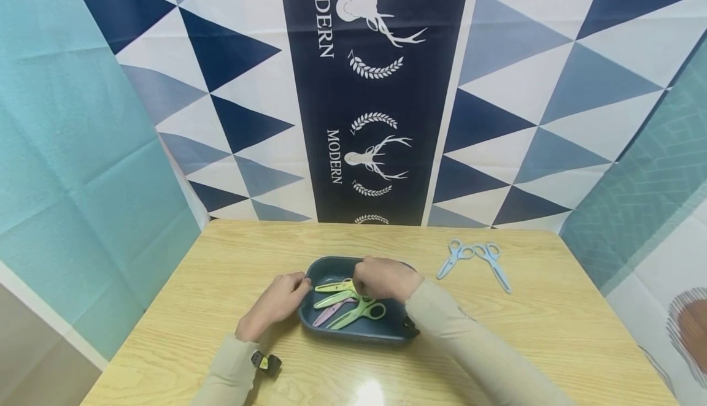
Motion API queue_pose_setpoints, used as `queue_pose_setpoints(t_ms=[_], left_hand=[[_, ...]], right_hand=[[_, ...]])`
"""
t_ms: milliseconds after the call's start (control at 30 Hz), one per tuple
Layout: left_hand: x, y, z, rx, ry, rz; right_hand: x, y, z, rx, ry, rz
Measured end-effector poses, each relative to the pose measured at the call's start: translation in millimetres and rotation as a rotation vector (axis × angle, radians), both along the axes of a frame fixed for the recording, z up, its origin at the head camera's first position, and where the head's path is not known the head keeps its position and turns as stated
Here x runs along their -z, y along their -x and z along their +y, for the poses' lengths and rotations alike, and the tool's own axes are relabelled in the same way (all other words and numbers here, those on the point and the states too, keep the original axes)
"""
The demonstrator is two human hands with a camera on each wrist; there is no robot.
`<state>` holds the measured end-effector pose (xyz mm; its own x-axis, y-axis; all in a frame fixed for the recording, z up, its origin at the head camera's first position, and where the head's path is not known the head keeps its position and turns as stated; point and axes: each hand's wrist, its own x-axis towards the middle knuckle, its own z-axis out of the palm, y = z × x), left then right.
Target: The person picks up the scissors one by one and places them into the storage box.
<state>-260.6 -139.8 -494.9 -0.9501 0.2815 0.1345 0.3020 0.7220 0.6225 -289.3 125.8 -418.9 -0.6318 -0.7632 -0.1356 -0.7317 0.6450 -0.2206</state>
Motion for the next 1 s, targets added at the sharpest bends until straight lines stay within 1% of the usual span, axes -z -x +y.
queue_pose_setpoints(t_ms=[400, 667, 900, 1000], left_hand=[[3.5, 0.5, 0.0, -0.006, 0.007, -0.006], [2.0, -0.2, -0.3, -0.002, 0.010, 0.007], [1.2, -0.1, 0.0, -0.006, 0.007, 0.004], [0.9, -0.3, 0.3, -0.006, 0.009, 0.005]], right_hand=[[-7.9, -0.8, 7, 0.047, 0.038, -0.006], [-14.7, 0.9, 12, 0.061, 0.057, 0.014], [-17.3, 0.9, 21, 0.076, 0.119, 0.006], [-17.3, 0.5, 24, 0.096, 0.142, 0.000]])
